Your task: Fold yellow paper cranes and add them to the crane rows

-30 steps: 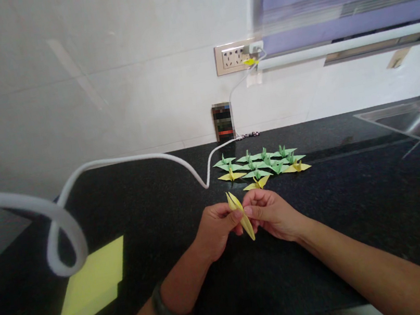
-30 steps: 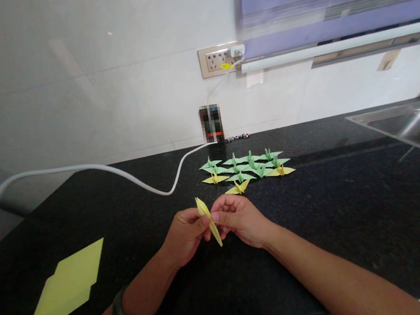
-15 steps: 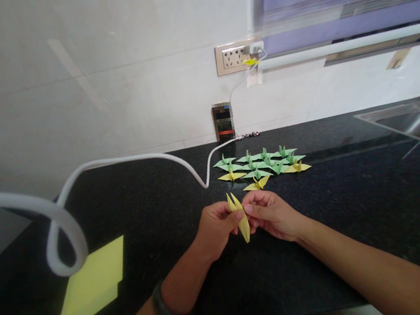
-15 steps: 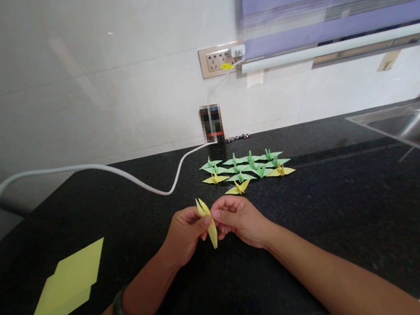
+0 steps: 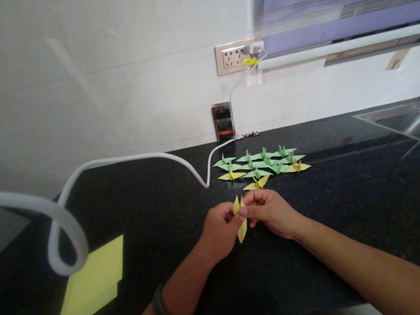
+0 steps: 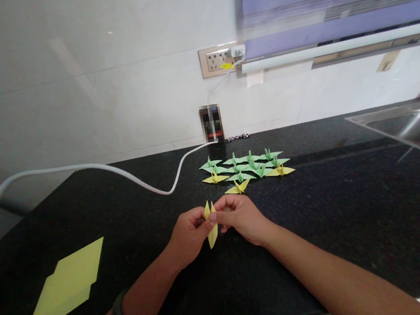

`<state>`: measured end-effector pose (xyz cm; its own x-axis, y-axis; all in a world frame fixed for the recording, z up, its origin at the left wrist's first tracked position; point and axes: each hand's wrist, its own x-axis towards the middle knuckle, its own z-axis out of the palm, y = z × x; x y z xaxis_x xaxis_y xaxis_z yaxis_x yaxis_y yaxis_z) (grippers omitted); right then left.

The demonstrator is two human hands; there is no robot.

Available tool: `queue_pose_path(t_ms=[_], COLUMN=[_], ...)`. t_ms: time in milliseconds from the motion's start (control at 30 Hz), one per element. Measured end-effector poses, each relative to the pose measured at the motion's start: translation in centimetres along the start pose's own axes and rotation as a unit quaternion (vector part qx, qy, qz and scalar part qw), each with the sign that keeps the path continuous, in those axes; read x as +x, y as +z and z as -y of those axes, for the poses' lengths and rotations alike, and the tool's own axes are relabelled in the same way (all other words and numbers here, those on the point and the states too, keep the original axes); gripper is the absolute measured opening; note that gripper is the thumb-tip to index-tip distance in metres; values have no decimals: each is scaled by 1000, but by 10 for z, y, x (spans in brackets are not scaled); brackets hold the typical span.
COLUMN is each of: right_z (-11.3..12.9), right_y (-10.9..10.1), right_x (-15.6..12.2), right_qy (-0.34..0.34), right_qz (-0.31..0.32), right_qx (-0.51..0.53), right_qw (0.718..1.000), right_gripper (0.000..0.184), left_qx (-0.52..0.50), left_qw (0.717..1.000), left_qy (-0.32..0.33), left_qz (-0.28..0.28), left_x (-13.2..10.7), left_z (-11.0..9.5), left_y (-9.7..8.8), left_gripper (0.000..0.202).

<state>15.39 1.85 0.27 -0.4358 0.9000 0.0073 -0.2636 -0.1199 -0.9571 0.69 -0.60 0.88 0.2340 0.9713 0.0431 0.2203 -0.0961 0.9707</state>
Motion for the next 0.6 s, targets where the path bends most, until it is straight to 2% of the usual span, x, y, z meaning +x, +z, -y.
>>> queue_pose_path(t_ms=[300, 467, 600], right_z=[2, 4, 5], right_y=[1, 3, 3], right_x=[-2, -1, 0], right_qy=[33, 28, 9], right_qz=[32, 0, -37], right_qx=[21, 23, 36], right_qw=[999, 999, 999], right_gripper=[18, 16, 15], left_qx=[-15, -99, -118], left_qw=[999, 993, 992], left_qy=[-14, -33, -47], left_qz=[50, 54, 27], left_x=[-1, -1, 0], left_z=[-9, -9, -6], left_y=[-2, 2, 3], left_gripper=[23, 20, 24])
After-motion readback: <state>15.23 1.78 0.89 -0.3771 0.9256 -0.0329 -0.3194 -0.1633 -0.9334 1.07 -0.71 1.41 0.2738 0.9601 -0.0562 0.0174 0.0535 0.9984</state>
